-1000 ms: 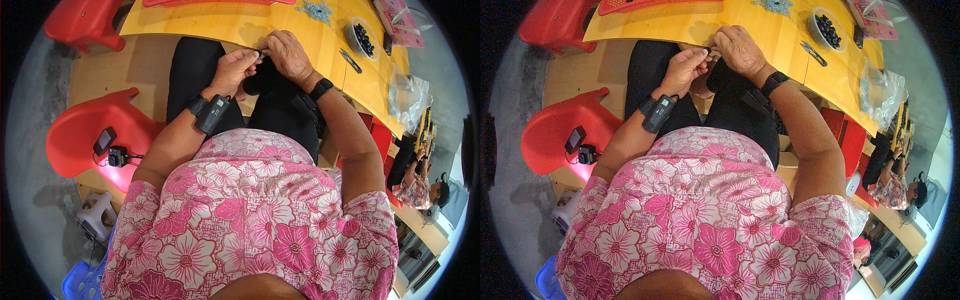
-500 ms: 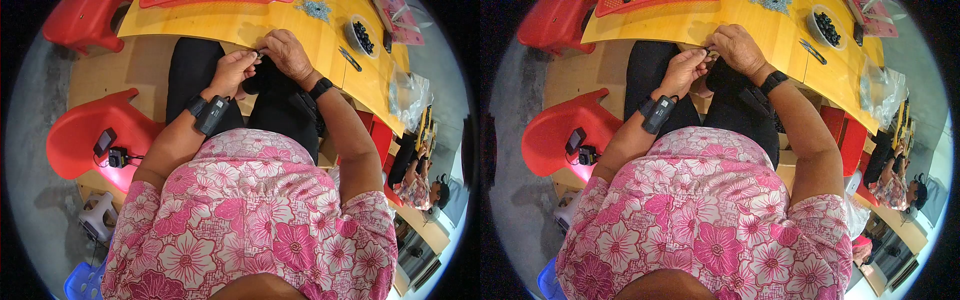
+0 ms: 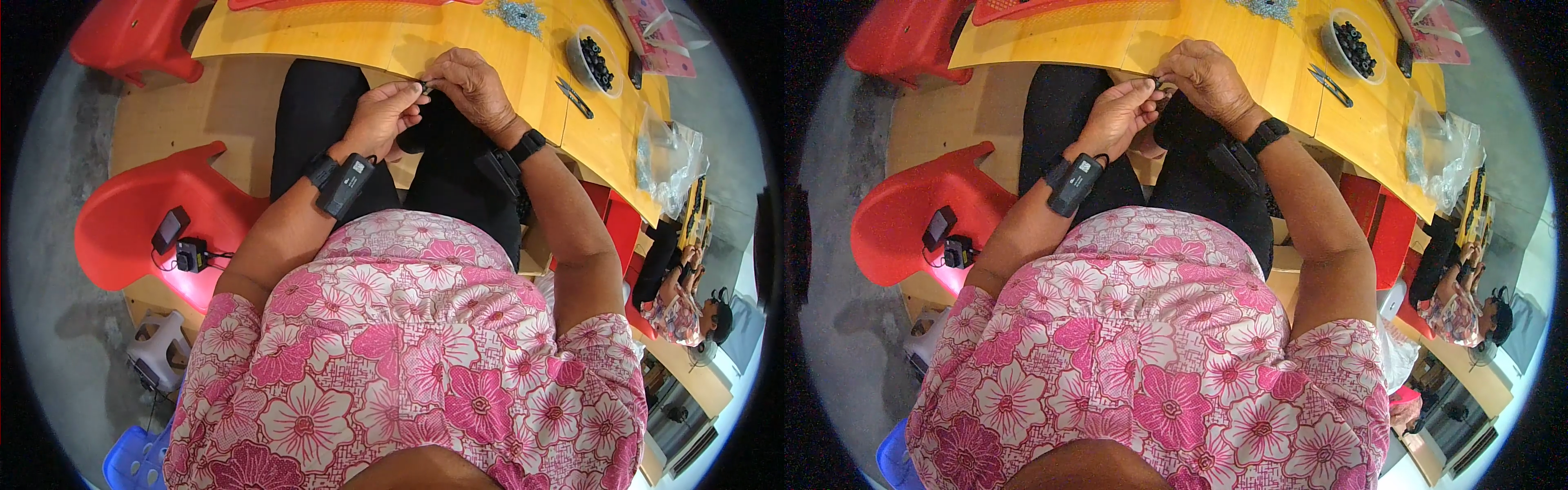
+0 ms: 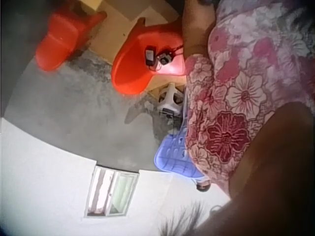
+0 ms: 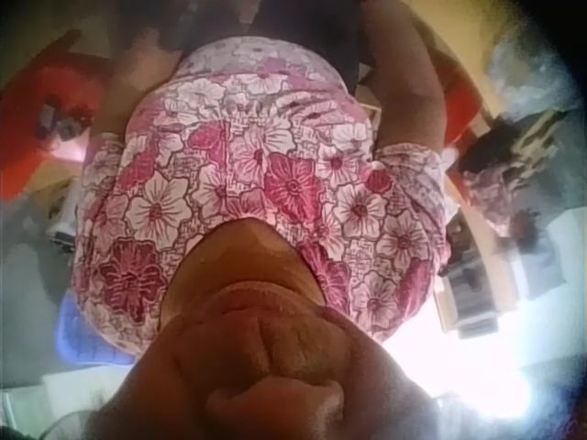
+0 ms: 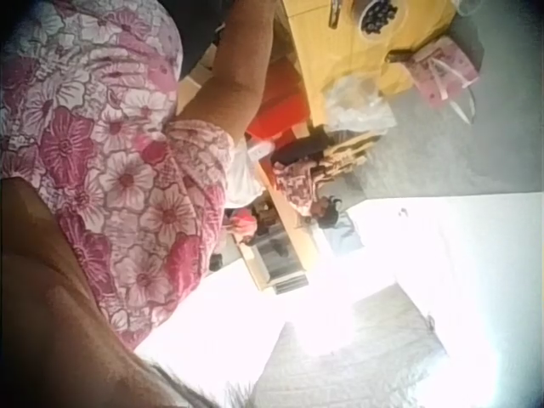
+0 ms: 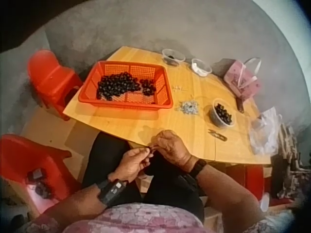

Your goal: The person picks black rubber grommets from a basket and small metal inserts from the table, then presses the metal inserts into the grommets by hand.

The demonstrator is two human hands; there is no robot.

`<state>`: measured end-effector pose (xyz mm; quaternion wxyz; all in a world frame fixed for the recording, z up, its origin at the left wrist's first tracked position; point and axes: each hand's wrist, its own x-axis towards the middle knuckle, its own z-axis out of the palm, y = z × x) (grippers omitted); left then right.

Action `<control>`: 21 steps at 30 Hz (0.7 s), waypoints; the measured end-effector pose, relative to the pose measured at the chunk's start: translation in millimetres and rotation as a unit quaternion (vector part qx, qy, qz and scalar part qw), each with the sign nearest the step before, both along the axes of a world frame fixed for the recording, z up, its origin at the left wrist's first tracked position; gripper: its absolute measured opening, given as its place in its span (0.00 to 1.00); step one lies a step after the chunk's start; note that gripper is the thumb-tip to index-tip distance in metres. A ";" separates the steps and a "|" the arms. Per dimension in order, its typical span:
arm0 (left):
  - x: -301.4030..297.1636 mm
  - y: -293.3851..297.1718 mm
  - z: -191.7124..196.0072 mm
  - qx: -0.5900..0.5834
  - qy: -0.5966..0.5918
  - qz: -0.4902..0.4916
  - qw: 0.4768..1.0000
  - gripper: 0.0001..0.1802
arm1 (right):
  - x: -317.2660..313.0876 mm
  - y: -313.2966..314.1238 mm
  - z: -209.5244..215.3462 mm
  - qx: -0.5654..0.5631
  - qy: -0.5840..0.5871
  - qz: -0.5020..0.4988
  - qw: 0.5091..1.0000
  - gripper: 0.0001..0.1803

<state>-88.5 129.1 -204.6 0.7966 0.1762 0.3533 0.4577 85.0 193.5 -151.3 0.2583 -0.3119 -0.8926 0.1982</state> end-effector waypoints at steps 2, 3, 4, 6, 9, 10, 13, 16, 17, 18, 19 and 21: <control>-1.3 1.1 -0.7 -0.004 -0.003 -0.003 1.000 0.11 | -2.7 -0.5 -2.0 0.001 0.007 -0.009 1.000 0.08; -2.0 1.0 -1.0 -0.005 -0.003 -0.003 1.000 0.11 | -4.4 -0.9 -3.2 0.003 0.013 -0.018 1.000 0.08; -2.9 0.9 -1.4 -0.005 -0.007 -0.002 1.000 0.11 | -6.6 -1.6 -3.6 0.003 0.013 -0.017 1.000 0.08; -4.5 1.1 -2.1 -0.006 -0.011 0.000 1.000 0.11 | -10.8 -3.4 -4.1 0.006 0.015 -0.032 0.999 0.08; -6.7 2.0 -5.5 -0.008 -0.018 0.002 1.000 0.11 | -14.3 -5.5 -4.8 -0.017 0.026 -0.040 0.999 0.08; -7.7 1.9 -6.4 -0.007 -0.021 0.002 1.000 0.11 | -15.5 -6.9 -4.8 -0.018 0.026 -0.039 0.999 0.08; -9.9 2.2 -8.3 -0.005 -0.029 0.002 1.000 0.11 | -18.8 -10.7 -5.7 -0.073 0.044 -0.060 0.995 0.07; -11.5 3.0 -8.5 -0.007 -0.033 0.003 0.999 0.10 | -22.5 -13.2 -8.7 -0.129 0.091 -0.083 0.984 0.06; -12.3 3.1 -8.3 -0.010 -0.031 0.004 0.999 0.10 | -24.3 -14.9 -9.0 -0.160 0.117 -0.097 0.975 0.07; -13.3 3.2 -8.0 -0.010 -0.031 0.005 0.999 0.10 | -26.0 -16.8 -9.5 -0.191 0.143 -0.111 0.965 0.07; -13.9 3.4 -7.3 -0.006 -0.036 0.004 0.999 0.10 | -27.1 -19.0 -10.8 -0.191 0.143 -0.110 0.965 0.07; -15.2 3.6 -5.7 -0.002 -0.041 0.004 0.999 0.09 | -28.7 -23.8 -12.5 -0.280 0.243 -0.133 0.919 0.09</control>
